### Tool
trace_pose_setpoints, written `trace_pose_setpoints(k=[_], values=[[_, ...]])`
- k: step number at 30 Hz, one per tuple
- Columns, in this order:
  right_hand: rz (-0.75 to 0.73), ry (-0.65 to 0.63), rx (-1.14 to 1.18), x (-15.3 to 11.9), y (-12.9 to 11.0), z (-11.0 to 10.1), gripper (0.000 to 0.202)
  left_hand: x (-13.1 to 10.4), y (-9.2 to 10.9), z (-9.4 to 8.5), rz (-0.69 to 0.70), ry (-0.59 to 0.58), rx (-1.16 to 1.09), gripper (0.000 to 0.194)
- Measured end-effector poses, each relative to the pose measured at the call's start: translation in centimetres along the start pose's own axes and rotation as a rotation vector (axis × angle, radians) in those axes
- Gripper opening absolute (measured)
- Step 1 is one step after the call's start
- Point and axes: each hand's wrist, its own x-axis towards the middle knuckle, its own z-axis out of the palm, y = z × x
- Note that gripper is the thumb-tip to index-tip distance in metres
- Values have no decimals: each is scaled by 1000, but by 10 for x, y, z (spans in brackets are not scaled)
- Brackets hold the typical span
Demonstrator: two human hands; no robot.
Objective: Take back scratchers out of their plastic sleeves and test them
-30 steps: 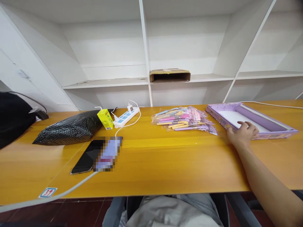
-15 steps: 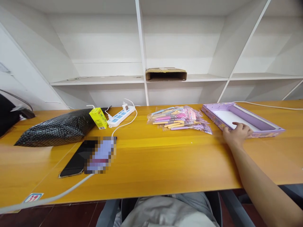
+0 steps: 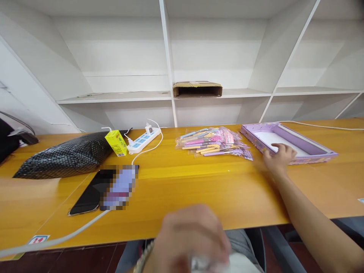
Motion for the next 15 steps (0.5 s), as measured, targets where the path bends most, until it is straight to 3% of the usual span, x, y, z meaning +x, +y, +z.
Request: trace_pose_setpoints(k=[3, 7, 11, 15], values=[[-293, -214, 137, 2, -35, -4, 24, 36, -40, -8, -140, -18, -71, 16], [-606, -602, 155, 2, -104, 2, 26, 67, -106, -9, -279, -123, 89, 17], [-773, -735, -35, 6, -162, 23, 30, 68, -157, -7, -363, -116, 214, 19], [-834, -833, -162, 16, -186, 45, 32, 54, -179, -7, -401, -48, 240, 19]])
